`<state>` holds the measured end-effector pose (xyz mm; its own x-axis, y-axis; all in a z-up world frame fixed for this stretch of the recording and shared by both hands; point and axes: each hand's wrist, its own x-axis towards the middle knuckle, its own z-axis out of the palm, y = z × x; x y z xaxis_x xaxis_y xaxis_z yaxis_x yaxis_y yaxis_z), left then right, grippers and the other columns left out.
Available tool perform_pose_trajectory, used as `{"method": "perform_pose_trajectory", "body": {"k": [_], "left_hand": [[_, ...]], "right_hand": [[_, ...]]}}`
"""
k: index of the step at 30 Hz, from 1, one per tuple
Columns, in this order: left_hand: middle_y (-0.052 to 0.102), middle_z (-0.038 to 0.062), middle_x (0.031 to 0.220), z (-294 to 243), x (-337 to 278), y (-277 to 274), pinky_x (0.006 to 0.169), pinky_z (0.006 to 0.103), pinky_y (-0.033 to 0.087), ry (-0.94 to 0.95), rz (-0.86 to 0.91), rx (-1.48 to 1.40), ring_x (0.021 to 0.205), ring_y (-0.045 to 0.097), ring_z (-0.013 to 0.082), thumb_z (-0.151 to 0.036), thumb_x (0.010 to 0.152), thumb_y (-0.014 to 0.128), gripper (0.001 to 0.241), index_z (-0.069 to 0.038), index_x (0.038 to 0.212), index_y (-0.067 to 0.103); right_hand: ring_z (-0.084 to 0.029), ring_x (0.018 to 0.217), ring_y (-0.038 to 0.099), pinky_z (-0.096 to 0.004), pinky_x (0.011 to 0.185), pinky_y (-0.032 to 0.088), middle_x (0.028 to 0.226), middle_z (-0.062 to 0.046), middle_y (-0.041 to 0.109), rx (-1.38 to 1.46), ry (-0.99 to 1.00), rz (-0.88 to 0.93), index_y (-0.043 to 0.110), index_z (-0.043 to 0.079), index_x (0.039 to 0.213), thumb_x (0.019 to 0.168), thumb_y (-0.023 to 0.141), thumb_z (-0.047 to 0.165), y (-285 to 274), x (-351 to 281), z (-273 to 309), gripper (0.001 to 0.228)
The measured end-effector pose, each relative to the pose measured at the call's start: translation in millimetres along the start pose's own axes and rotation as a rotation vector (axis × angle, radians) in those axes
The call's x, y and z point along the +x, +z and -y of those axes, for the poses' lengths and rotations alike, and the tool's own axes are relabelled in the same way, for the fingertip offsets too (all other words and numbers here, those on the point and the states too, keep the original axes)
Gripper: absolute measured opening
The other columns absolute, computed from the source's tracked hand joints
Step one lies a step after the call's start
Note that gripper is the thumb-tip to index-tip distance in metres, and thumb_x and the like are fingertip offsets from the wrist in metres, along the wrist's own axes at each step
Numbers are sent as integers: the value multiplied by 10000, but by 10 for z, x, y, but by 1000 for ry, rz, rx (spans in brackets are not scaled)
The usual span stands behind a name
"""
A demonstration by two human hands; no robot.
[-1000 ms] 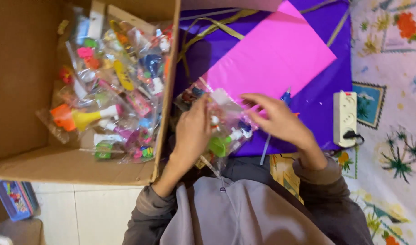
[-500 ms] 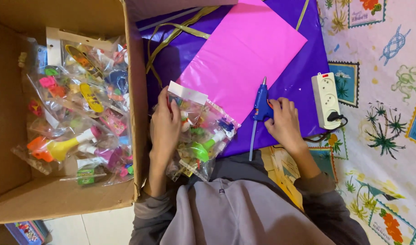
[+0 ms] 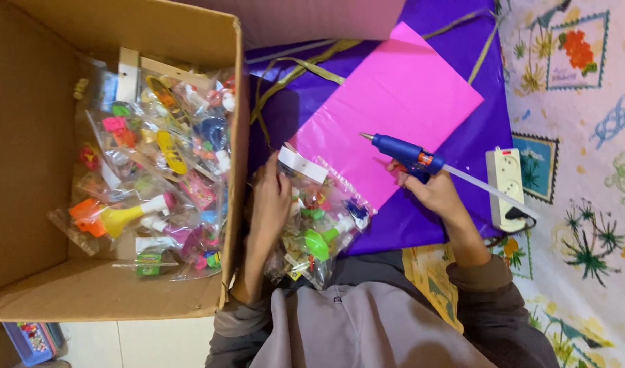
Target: Sealing small plastic bags containing toys using a hot glue gun.
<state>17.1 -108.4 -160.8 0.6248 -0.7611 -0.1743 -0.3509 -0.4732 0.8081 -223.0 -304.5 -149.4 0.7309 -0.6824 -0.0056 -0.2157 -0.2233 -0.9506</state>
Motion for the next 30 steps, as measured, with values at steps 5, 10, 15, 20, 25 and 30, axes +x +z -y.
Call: {"method": "perform_pose_trajectory", "body": {"k": [5,10,15,20,25,30], "left_hand": [[633,247,1298,451,82,171,1004,500,510,46,-101,136,1194,609,438,-146,1001,454,496,-88,1492,488],[664,244,1172,464,105,131,936,529,536,69,-163,230,1106,650,439,-137,972,486,520,-109,1492,491],[658,216,1275,257,105,73,965,444,536,87,-71,116,1186,638,393,-119,978,469,489,-81,1460,543],[670,131,1263,618,124,300,920,405,564,77,-48,305,1166,657,316,-197,989,485,466,-147,1447,554],[677,105,1212,696,163,350,840,424,599,57,-1,368,1100,691,295,-277,1004,474,465,-196,1458,530],[670,129,1152,818,231,493,766,442,614,72,3,428,1028,709,324,-317,1006,471,456,-159,1427,549]], "right_hand": [[-100,597,595,-233,609,493,628,-32,673,17,72,21,732,113,797,879,709,142,378,363,352,90],[-88,547,613,-208,543,494,599,-29,648,40,97,35,706,84,818,880,762,138,604,653,278,99],[-130,605,550,-260,581,448,639,-28,606,-131,-3,83,679,129,875,839,779,169,620,868,247,113],[-177,640,611,-293,638,491,692,-62,631,-240,-108,129,706,152,939,770,820,142,557,940,-134,203],[-217,682,626,-331,687,509,744,-78,659,-173,-150,191,709,138,962,757,842,155,536,947,-457,245],[-213,662,601,-354,647,504,737,-98,640,-139,-152,251,687,134,961,781,850,200,534,898,-635,251]]}}
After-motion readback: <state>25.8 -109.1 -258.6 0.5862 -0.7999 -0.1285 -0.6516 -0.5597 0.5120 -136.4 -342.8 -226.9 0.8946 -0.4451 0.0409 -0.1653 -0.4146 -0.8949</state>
